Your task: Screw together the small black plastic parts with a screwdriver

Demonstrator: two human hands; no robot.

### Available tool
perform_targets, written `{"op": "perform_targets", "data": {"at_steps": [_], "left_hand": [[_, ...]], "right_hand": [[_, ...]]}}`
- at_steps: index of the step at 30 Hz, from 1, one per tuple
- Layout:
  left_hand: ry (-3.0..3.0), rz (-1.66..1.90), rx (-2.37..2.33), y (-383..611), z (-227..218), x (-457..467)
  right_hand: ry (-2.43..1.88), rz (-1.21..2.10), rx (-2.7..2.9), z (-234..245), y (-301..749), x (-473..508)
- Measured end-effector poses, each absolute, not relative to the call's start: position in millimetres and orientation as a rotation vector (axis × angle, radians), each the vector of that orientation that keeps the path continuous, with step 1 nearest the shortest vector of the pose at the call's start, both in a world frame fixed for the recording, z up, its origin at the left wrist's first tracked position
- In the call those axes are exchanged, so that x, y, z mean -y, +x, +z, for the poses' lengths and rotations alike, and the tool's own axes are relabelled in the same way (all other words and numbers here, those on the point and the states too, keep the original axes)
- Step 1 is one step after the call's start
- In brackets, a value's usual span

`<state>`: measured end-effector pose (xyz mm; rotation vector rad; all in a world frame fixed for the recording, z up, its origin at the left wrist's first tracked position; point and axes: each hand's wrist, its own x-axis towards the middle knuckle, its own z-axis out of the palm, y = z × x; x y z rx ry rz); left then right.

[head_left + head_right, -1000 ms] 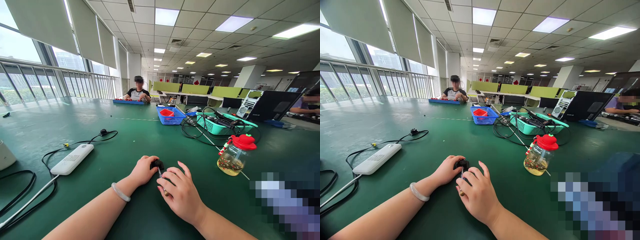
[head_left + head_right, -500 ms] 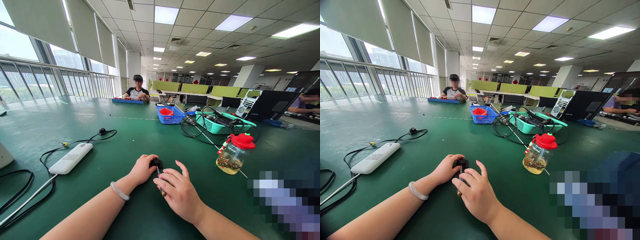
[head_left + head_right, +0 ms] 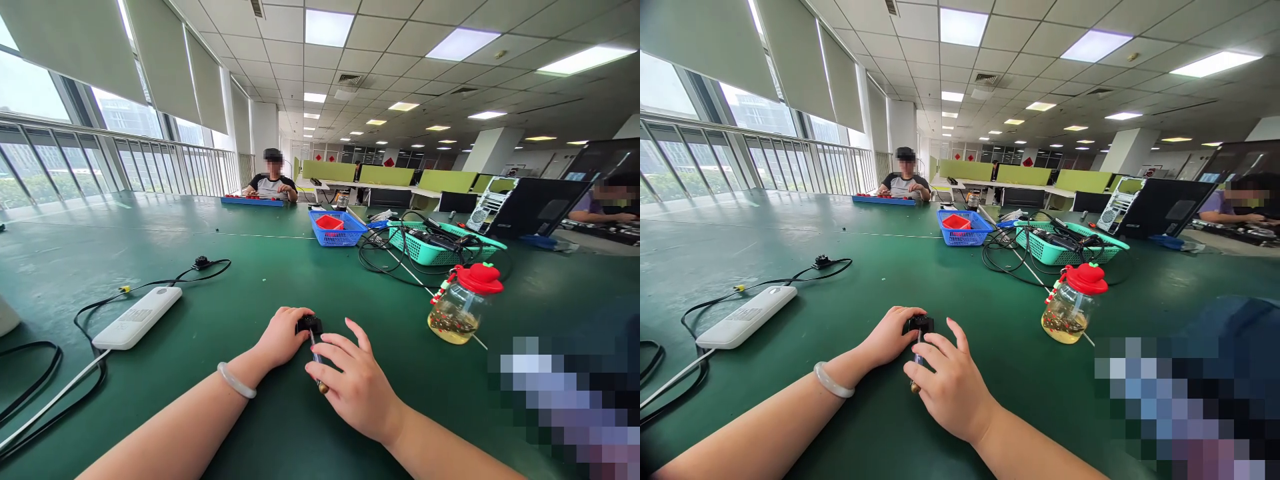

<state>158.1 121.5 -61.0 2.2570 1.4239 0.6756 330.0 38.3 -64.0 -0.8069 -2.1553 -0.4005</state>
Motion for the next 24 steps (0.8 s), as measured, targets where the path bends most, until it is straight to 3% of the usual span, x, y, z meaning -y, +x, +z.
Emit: {"op": "perform_targets", "data": {"at_steps": [24], "left_hand": [[2.223, 0.65, -1.457, 157.6, -62.8, -123.9]], "right_hand": [[-0.73, -0.201, 2.198, -60.1, 332.3, -42.5]]}}
